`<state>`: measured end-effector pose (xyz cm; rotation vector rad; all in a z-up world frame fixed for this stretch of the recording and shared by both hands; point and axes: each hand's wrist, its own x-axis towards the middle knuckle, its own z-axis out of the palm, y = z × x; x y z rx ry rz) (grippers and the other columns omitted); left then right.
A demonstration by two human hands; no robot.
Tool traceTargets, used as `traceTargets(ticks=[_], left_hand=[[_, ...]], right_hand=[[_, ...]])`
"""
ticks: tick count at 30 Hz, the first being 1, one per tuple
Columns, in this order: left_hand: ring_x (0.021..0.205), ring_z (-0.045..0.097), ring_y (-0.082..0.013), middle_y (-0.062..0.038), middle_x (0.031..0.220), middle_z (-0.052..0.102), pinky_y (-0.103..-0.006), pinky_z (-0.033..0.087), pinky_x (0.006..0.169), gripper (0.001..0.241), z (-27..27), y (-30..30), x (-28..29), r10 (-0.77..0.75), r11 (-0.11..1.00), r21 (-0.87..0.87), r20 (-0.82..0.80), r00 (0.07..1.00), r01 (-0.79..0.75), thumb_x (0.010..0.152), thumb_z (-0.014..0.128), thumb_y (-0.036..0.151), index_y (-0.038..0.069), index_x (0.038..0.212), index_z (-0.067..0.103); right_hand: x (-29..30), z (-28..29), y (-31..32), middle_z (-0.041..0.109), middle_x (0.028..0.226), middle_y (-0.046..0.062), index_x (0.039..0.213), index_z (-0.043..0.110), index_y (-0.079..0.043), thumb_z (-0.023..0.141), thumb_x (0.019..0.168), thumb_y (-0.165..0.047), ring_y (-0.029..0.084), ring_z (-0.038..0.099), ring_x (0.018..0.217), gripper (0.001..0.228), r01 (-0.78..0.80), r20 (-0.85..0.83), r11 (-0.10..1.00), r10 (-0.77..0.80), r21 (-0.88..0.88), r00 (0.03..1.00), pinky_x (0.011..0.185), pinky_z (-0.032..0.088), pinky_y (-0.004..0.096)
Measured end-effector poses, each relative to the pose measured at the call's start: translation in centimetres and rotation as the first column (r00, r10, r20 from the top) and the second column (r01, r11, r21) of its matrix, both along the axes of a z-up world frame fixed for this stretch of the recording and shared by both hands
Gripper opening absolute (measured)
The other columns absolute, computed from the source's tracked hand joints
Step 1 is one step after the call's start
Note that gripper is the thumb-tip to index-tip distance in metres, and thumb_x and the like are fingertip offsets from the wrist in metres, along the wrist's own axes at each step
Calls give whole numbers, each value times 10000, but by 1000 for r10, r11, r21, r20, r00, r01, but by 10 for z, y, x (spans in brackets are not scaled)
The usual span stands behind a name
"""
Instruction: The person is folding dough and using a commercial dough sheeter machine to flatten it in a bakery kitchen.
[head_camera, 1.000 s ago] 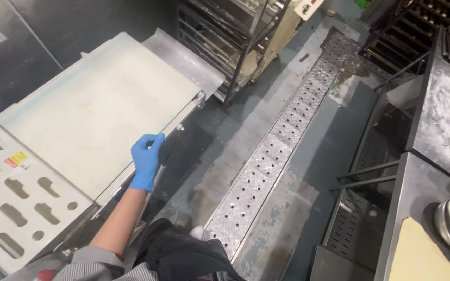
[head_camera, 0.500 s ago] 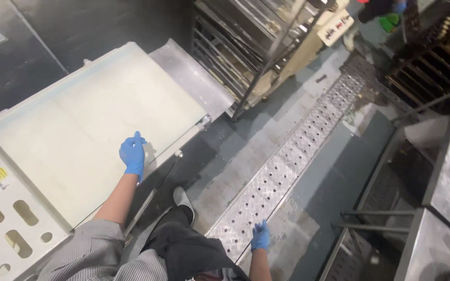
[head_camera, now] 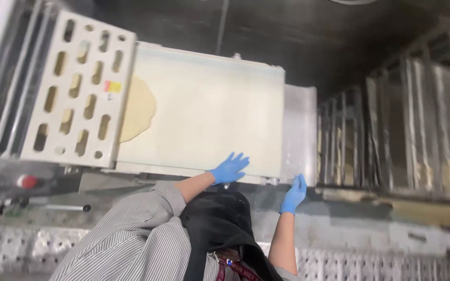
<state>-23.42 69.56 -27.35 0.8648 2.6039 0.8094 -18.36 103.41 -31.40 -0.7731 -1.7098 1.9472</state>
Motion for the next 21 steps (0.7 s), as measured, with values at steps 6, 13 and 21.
traceTargets(ticks=[6,13,21], left_hand=[[1578,206,-336,-138,1693,279,-525,153,1283,616,6,-20,-4,177,984,-4,-94,980,-179,1011,527,284,77,1573,380],[1555,185,-312,-110,1687,224,-526,132,1257,716,50,-37,27,522,833,-138,-128,843,-537,960,566,287,106,1595,289],[1558,207,-304,-114,1680,256,-495,143,1268,702,62,-13,63,622,770,-90,-115,774,-632,966,573,278,94,1593,316]], right_hand=[[-167,-29,-13,560,1438,241,1563,264,51,599,1014,-216,307,575,1306,696,-624,276,755,567,202,776,1101,448,383],[-193,-9,-58,473,1500,398,1553,331,108,365,1130,-435,513,502,1361,689,-728,654,510,361,458,665,1130,412,510],[-219,13,-71,478,1476,376,1503,358,121,335,1114,-421,488,526,1316,667,-622,471,590,411,515,780,1088,456,488]])
